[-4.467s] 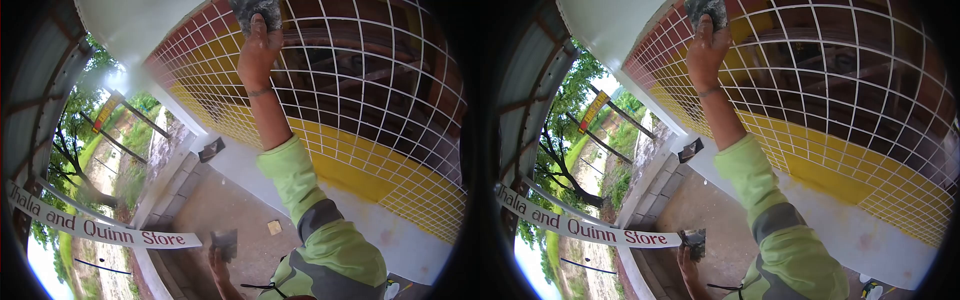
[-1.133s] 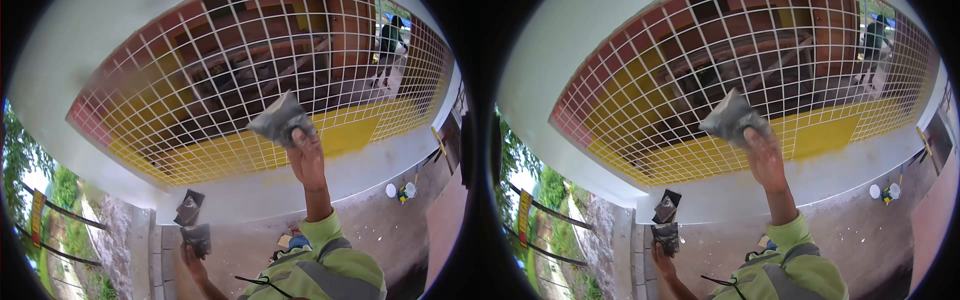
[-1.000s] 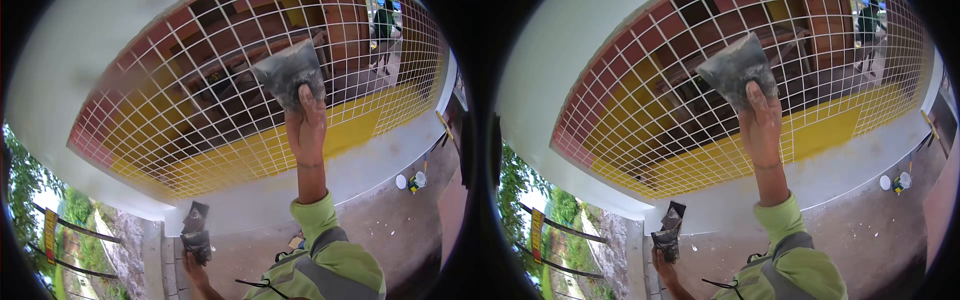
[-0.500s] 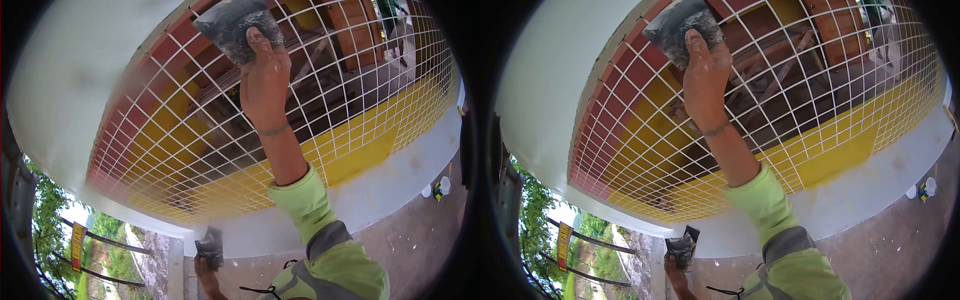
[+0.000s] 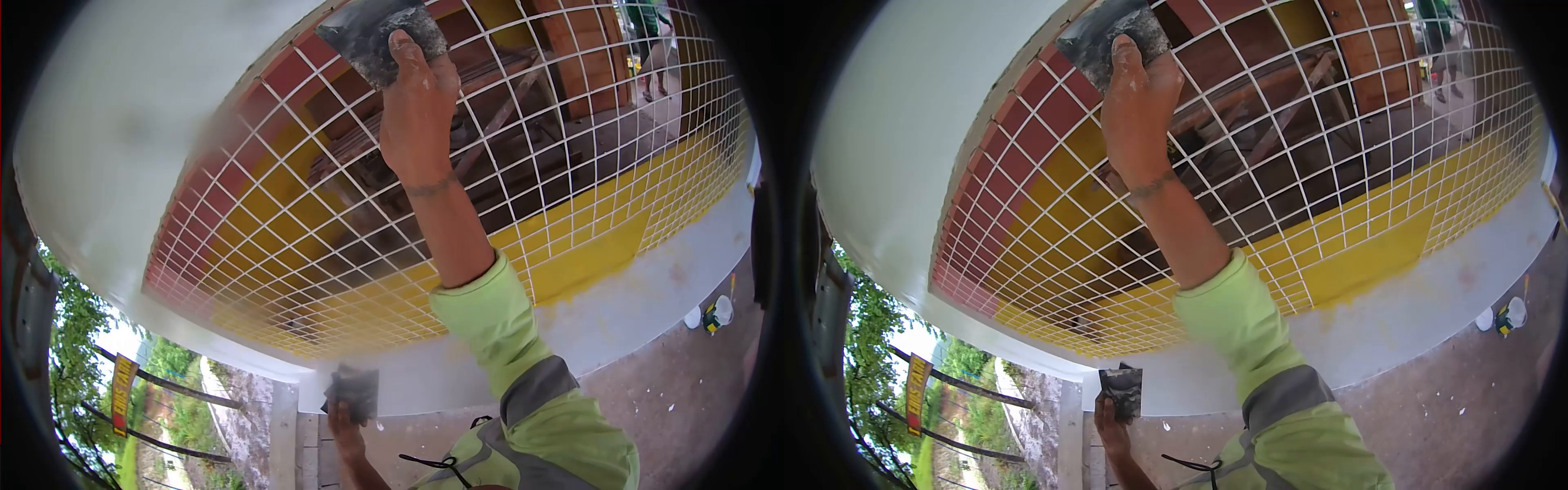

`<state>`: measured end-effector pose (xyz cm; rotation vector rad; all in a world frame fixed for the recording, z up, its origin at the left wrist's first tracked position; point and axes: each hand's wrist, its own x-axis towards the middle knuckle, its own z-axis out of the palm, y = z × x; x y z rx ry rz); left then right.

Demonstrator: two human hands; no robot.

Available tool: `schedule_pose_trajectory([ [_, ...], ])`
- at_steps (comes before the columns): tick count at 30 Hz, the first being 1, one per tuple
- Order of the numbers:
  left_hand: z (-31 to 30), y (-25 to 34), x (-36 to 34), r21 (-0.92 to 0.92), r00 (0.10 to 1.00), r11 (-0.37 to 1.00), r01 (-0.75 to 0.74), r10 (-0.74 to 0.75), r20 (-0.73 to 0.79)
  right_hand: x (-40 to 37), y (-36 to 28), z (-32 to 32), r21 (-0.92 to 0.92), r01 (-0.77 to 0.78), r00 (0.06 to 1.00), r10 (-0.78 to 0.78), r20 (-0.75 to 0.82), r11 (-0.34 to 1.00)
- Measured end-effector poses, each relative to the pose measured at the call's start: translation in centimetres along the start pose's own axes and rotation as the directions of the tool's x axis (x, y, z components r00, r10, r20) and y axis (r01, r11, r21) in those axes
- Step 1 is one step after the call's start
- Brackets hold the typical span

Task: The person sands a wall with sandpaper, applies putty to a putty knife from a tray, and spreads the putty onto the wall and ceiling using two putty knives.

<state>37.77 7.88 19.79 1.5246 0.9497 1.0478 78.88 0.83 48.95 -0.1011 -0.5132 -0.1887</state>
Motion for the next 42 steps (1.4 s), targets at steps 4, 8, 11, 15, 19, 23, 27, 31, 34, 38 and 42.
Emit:
schedule_pose_trajectory([
  [4, 0.2, 0.8, -0.5, -0.033, 0.999, 0.999, 0.026, -0.026, 0.023, -0.1, -0.3, 0.8, -0.080, -0.008, 0.999, 0.004, -0.054, 0.997],
  [8, -0.7, -0.4, -0.7, -0.057, 1.000, 0.998, 0.000, 0.001, 0.020, -0.3, -1.3, 2.2, -0.105, -0.060, 0.992, 0.048, -0.115, 0.993],
  [11, -0.9, -0.1, -0.8, -0.086, 0.998, 0.996, -0.001, 0.006, 0.055, 0.3, -1.6, 3.1, -0.017, -0.043, 0.997, 0.044, 0.065, 0.999],
  [15, -0.9, 0.0, -1.2, -0.084, 0.998, 0.996, -0.006, 0.011, 0.056, 0.3, -1.5, 4.6, 0.171, 0.140, 0.946, -0.183, 0.269, 0.975],
  [19, -3.2, -4.9, 0.3, 0.152, 0.987, 0.976, -0.155, 0.144, 0.076, -2.5, -5.3, 4.9, -0.321, 0.269, 0.963, -0.243, 0.118, 0.908],
  [23, -2.4, -3.9, -0.4, 0.140, 0.990, 0.982, -0.125, 0.115, 0.077, -3.9, -4.6, 1.8, -0.408, 0.350, 0.935, -0.344, 0.090, 0.844],
  [27, -2.6, -3.4, -1.0, 0.183, 0.990, 0.975, -0.124, 0.108, 0.094, -2.1, -4.6, 1.1, -0.252, -0.109, 0.993, 0.095, -0.064, 0.962],
  [31, -3.5, -4.6, -1.2, 0.207, 0.993, 0.972, -0.108, 0.095, 0.073, 0.0, -4.3, 0.8, -0.277, 0.269, 0.953, -0.213, 0.216, 0.922],
  [34, -4.9, -5.4, -1.5, 0.156, 0.994, 0.984, 0.080, -0.091, 0.066, 0.7, -4.4, 0.9, -0.294, 0.217, 0.967, -0.162, 0.198, 0.931],
  [38, -5.1, -5.9, -1.7, 0.138, 0.992, 0.986, 0.096, -0.106, 0.072, 1.4, -3.8, 1.5, -0.142, 0.124, 0.985, -0.104, 0.136, 0.982],
  [42, -2.9, -4.8, -2.1, 0.127, 0.997, 0.991, -0.043, 0.036, 0.062, 3.0, -4.0, -1.7, -0.156, 0.172, 0.876, -0.079, 0.475, 0.973],
])
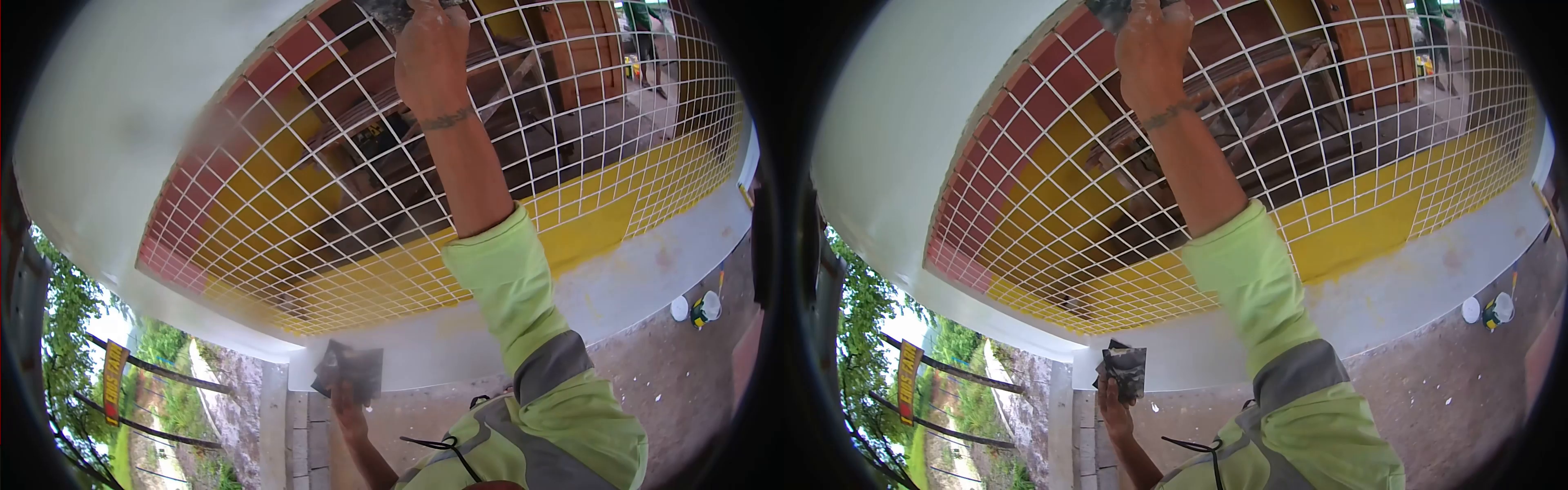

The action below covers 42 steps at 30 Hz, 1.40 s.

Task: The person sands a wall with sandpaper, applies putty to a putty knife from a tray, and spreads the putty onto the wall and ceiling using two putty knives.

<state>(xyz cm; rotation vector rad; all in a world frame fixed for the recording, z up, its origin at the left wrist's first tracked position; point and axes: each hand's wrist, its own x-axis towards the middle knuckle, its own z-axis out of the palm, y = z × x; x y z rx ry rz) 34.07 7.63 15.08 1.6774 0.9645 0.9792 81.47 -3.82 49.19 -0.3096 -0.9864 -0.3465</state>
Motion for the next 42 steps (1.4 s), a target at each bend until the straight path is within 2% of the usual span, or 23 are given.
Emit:
schedule_pose_trajectory([
  [2, 0.4, 0.2, -0.1, -0.004, 0.996, 0.996, -0.088, 0.088, 0.002, 0.5, 0.7, -0.5, -0.197, 0.131, 0.988, -0.112, 0.101, 0.972],
  [4, 0.5, 0.5, -0.2, -0.020, 0.997, 0.997, -0.078, 0.078, 0.011, 0.6, 1.2, 0.0, -0.172, 0.076, 0.996, -0.082, -0.030, 0.982],
  [6, 0.8, 1.4, -0.4, -0.027, 0.998, 0.998, -0.063, 0.064, 0.021, 0.3, -1.7, 4.1, 0.197, -0.143, 0.935, 0.197, -0.294, 0.970],
  [9, 0.4, 1.0, -0.3, -0.047, 0.997, 0.996, -0.071, 0.073, 0.025, 0.3, -3.6, 5.9, 0.374, -0.103, 0.911, 0.239, -0.337, 0.922],
  [18, 0.4, -0.1, 0.5, -0.092, 0.993, 0.989, -0.115, 0.118, 0.024, -0.3, -5.8, 7.3, 0.322, -0.125, 0.936, 0.219, -0.276, 0.938],
  [22, 1.0, 0.7, 0.7, -0.183, 1.000, 0.983, 0.022, -0.025, -0.013, -0.6, -6.2, 7.7, 0.321, -0.087, 0.954, 0.171, -0.244, 0.943],
  [24, 1.1, 1.6, 0.7, -0.209, 0.998, 0.977, 0.036, -0.026, 0.049, -1.2, -7.2, 8.2, 0.339, -0.046, 0.962, 0.133, -0.238, 0.940],
  [25, 1.3, 1.9, 1.0, -0.224, 0.996, 0.974, 0.040, -0.022, 0.081, -2.0, -6.9, 6.6, -0.221, 0.178, 0.962, -0.217, -0.164, 0.959],
  [26, 1.3, 1.5, 1.2, -0.205, 0.997, 0.979, 0.015, 0.002, 0.080, -3.5, -6.2, 3.6, -0.676, 0.390, 0.883, -0.462, 0.082, 0.625],
  [27, 1.1, 0.7, 1.5, -0.185, 0.997, 0.983, -0.011, 0.026, 0.077, -4.2, -6.7, 2.9, -0.858, 0.510, 0.754, -0.514, 0.409, 0.065],
  [28, 0.9, 0.0, 1.6, -0.161, 0.996, 0.986, -0.036, 0.048, 0.075, -4.5, -6.4, 3.1, -0.730, 0.272, 0.883, -0.465, -0.070, 0.627],
  [29, 0.8, -0.2, 1.6, -0.148, 0.993, 0.987, -0.055, 0.069, 0.091, -4.6, -7.4, 5.2, -0.271, 0.009, 0.882, -0.136, -0.452, 0.962],
  [30, 0.8, -0.4, 1.6, -0.137, 0.990, 0.987, -0.078, 0.093, 0.105, -4.7, -7.8, 6.2, 0.330, -0.158, 0.748, 0.331, -0.575, 0.931],
  [31, 0.7, -0.8, 1.7, -0.115, 0.988, 0.989, -0.097, 0.110, 0.108, -4.5, -6.3, 4.6, -0.127, -0.123, 0.862, 0.042, -0.505, 0.984],
  [32, 0.7, -1.3, 1.8, -0.092, 0.986, 0.989, -0.116, 0.126, 0.111, -4.2, -3.6, 1.7, -0.549, -0.009, 0.935, -0.187, -0.301, 0.836],
  [33, 0.6, -1.8, 2.0, -0.057, 0.985, 0.990, -0.132, 0.137, 0.105, -3.9, -3.2, 1.1, -0.839, 0.159, 0.952, -0.306, -0.010, 0.520],
  [34, 0.5, -2.3, 2.1, -0.060, 0.988, 0.992, -0.112, 0.118, 0.101, -3.6, -2.7, 0.8, -0.568, 0.007, 0.965, -0.154, -0.211, 0.823],
  [35, 0.5, -2.3, 2.1, -0.063, 0.990, 0.994, -0.093, 0.098, 0.096, -2.3, -3.9, 2.8, -0.186, -0.132, 0.940, 0.063, -0.336, 0.974],
  [37, 1.3, 0.2, 1.7, -0.146, 0.996, 0.989, 0.021, -0.008, 0.094, -1.7, -3.9, 3.8, 0.245, -0.212, 0.888, 0.291, -0.356, 0.946],
  [40, 2.1, 3.4, 1.1, -0.197, 0.986, 0.976, 0.096, -0.066, 0.153, -0.2, -2.2, 3.2, 0.276, -0.145, 0.911, 0.237, -0.338, 0.950],
  [42, 2.0, 3.1, 1.2, -0.188, 0.988, 0.977, 0.102, -0.077, 0.132, 0.6, -1.5, 3.1, 0.301, -0.093, 0.927, 0.193, -0.323, 0.949],
])
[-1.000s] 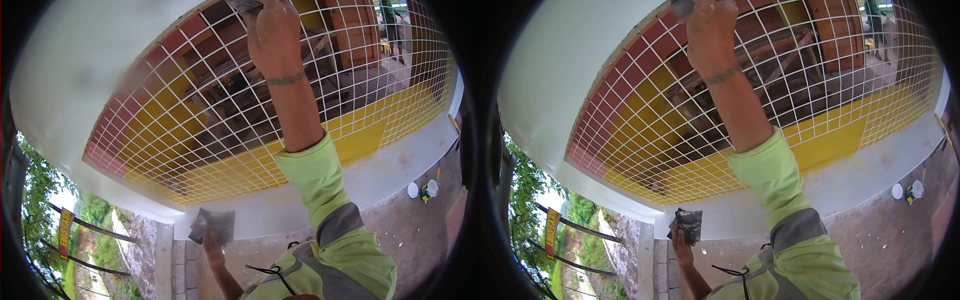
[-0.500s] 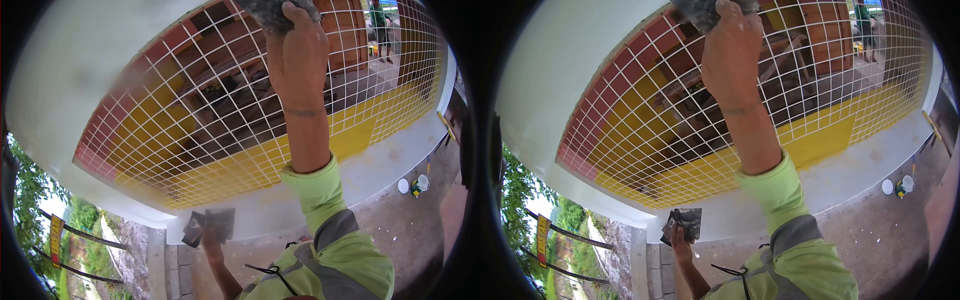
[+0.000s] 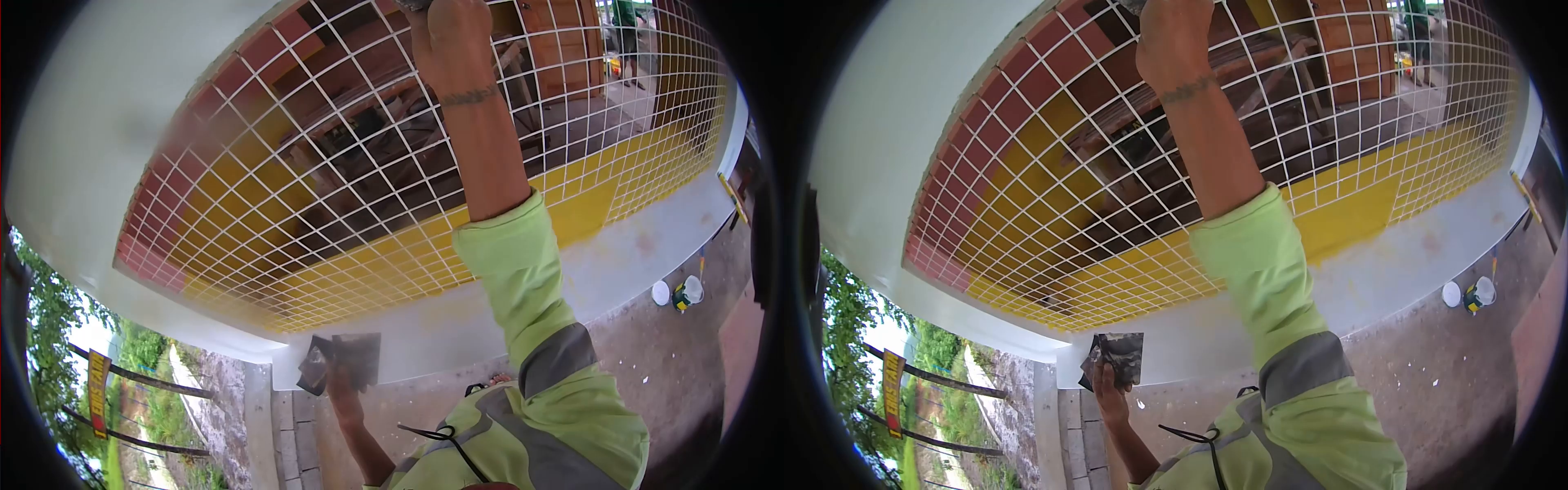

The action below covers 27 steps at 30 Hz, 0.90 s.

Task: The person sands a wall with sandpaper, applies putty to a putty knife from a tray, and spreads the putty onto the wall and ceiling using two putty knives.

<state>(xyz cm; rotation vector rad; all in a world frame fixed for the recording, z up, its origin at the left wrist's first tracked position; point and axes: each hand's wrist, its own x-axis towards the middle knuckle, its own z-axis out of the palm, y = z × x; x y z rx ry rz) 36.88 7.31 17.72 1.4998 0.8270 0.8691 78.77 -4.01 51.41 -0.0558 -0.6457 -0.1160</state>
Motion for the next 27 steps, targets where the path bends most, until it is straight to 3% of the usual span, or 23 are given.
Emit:
schedule_pose_trajectory([
  [2, -0.1, -0.3, 0.1, 0.002, 1.000, 1.000, -0.001, 0.001, -0.011, -0.7, -1.7, -2.1, 0.127, -0.155, 0.948, 0.112, 0.299, 0.980],
  [4, -0.1, -0.4, 0.0, 0.000, 1.000, 1.000, -0.007, 0.007, -0.015, -0.5, -1.5, -2.5, 0.103, -0.160, 0.952, 0.126, 0.280, 0.982],
  [6, 0.2, -0.4, -0.1, -0.012, 1.000, 1.000, -0.006, 0.006, -0.018, 0.9, 0.4, -0.3, -0.073, -0.028, 0.998, 0.024, -0.053, 0.997],
  [15, 0.4, -0.5, -0.3, -0.050, 0.999, 0.998, -0.025, 0.027, 0.044, 1.3, -0.4, 1.4, 0.085, 0.003, 0.996, -0.011, 0.087, 0.996],
  [18, 0.6, -0.3, -0.2, -0.060, 0.996, 0.997, -0.045, 0.049, 0.068, -1.4, -3.5, 4.0, -0.063, -0.072, 0.997, 0.074, 0.018, 0.995],
  [23, 1.0, 0.3, -0.4, -0.048, 0.998, 0.999, -0.020, 0.023, 0.061, -4.2, -4.9, 2.7, -0.126, -0.061, 0.998, 0.057, -0.039, 0.990],
  [27, 0.4, 0.1, -0.4, -0.042, 0.998, 0.999, -0.014, 0.016, 0.055, -4.8, -3.5, 2.7, -0.030, 0.084, 0.995, -0.086, -0.058, 0.996],
])
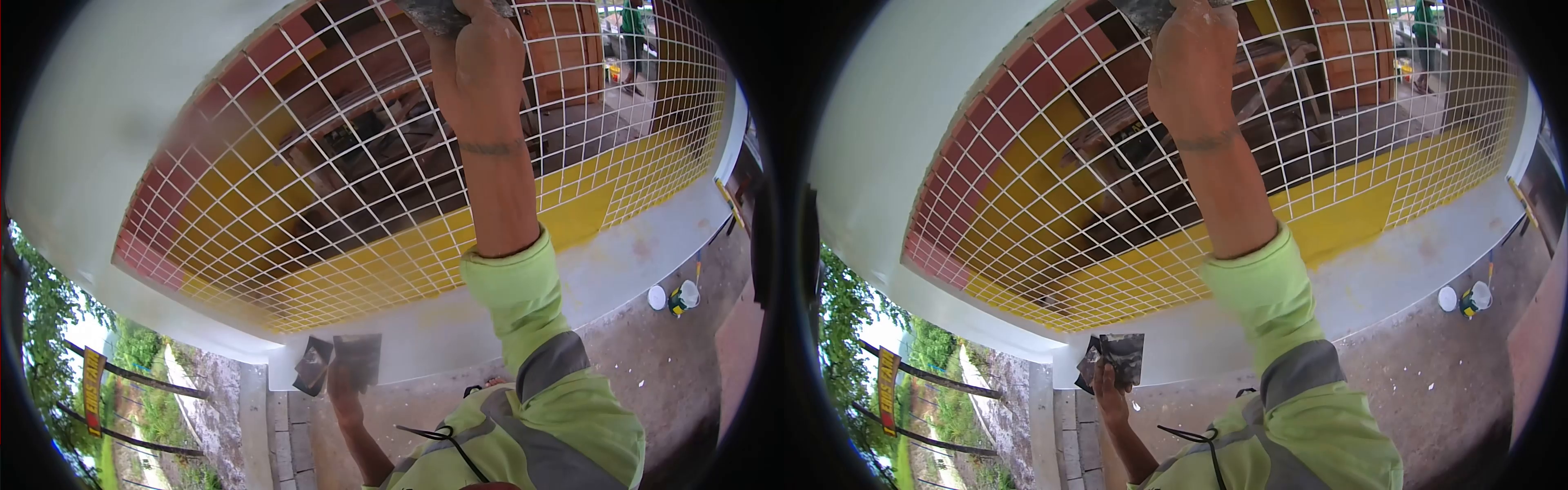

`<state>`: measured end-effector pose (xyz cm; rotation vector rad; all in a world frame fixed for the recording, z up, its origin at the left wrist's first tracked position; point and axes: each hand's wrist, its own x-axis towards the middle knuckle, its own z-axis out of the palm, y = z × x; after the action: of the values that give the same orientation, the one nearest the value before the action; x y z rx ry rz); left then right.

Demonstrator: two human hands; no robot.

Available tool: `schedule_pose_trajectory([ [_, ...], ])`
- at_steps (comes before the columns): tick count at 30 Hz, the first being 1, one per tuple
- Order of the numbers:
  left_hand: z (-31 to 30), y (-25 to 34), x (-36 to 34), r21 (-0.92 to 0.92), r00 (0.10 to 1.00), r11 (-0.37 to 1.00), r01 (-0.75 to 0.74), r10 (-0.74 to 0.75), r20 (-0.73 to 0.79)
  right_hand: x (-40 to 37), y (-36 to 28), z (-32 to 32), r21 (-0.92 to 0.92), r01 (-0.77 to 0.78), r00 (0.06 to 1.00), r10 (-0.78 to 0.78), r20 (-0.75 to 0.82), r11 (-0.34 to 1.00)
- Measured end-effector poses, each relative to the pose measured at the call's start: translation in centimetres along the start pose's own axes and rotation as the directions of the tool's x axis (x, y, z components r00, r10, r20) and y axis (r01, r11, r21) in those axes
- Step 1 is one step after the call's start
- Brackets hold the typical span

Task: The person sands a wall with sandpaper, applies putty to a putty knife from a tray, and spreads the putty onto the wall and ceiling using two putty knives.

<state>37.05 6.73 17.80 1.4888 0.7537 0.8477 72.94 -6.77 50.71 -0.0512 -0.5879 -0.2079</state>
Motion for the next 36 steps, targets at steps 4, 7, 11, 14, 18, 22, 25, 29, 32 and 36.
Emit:
schedule_pose_trajectory([
  [4, -1.0, -1.1, 0.3, 0.024, 1.000, 0.999, -0.025, 0.025, -0.005, 2.6, 0.0, -3.5, 0.137, -0.192, 0.934, 0.138, 0.328, 0.972],
  [7, -0.5, -0.5, 0.0, -0.016, 1.000, 1.000, 0.005, -0.006, -0.024, 5.2, 1.5, -4.1, 0.154, -0.252, 0.902, 0.174, 0.395, 0.955],
  [11, -0.9, -1.4, 0.1, -0.022, 1.000, 1.000, 0.003, -0.004, -0.019, 6.7, 3.8, -2.2, 0.057, -0.109, 0.991, 0.104, 0.084, 0.992],
  [14, -0.8, -1.3, 0.3, -0.042, 1.000, 0.999, -0.005, 0.005, 0.007, 6.5, 3.1, -1.1, 0.039, -0.118, 0.991, 0.115, 0.068, 0.992],
  [18, -0.1, -1.3, 0.4, -0.043, 1.000, 0.999, -0.018, 0.018, 0.001, 6.7, 3.3, -1.0, 0.054, -0.144, 0.989, 0.143, 0.033, 0.988],
  [22, -0.2, -2.0, 0.8, -0.010, 0.999, 0.998, -0.054, 0.054, -0.003, 6.7, 3.4, -0.9, 0.066, -0.123, 0.988, 0.116, 0.104, 0.990],
  [25, 0.2, -1.0, 0.6, -0.003, 1.000, 1.000, -0.009, 0.009, 0.027, 4.4, 1.0, -0.5, -0.168, -0.146, 0.985, 0.158, 0.062, 0.975],
  [29, 0.2, -1.1, 0.5, -0.009, 0.999, 0.999, -0.037, 0.037, 0.037, 1.1, -2.0, 0.3, -0.478, -0.031, 0.997, 0.061, 0.048, 0.878],
  [32, 0.4, -0.9, 0.6, -0.033, 0.998, 0.998, -0.057, 0.058, 0.012, -1.2, -2.5, -1.5, -0.421, -0.046, 0.999, 0.050, -0.002, 0.906],
  [36, 0.4, -1.0, 1.0, -0.075, 0.995, 0.992, -0.097, 0.097, -0.014, -5.5, -2.3, -7.4, -0.155, -0.178, 0.983, 0.168, -0.076, 0.972],
])
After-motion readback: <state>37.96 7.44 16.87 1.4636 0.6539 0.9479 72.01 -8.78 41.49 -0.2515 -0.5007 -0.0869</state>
